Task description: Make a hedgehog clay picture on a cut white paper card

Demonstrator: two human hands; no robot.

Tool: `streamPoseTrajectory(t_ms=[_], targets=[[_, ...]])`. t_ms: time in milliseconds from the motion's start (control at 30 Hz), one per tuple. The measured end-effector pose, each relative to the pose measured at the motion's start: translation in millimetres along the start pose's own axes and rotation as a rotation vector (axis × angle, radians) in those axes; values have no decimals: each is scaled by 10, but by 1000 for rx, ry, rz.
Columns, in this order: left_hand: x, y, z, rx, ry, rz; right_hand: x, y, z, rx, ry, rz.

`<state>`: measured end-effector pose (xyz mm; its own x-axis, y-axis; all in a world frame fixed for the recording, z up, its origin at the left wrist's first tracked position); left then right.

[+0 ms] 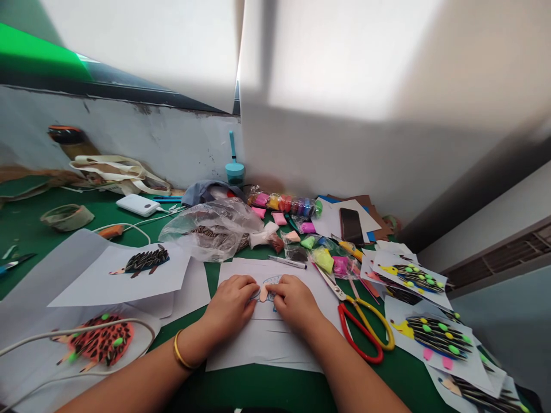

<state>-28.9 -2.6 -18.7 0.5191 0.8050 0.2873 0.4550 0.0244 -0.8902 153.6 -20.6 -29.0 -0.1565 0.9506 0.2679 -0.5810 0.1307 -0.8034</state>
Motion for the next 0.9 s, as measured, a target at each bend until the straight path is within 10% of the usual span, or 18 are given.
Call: streamPoseTrajectory(t_ms=[900], targets=[[119, -113, -80, 97, 62, 135, 77, 64, -121, 94, 100, -106]])
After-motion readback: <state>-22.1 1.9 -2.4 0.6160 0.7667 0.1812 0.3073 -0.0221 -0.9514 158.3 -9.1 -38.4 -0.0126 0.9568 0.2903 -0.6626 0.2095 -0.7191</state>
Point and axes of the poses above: each hand's wrist, its own x-axis towards the middle knuckle, its own y-axis out of the palm, z = x × y, the point moved 3 cm from there along x, towards the middle knuckle, and after that the axes turned 7 degrees about -z, right-handed, at the moved point
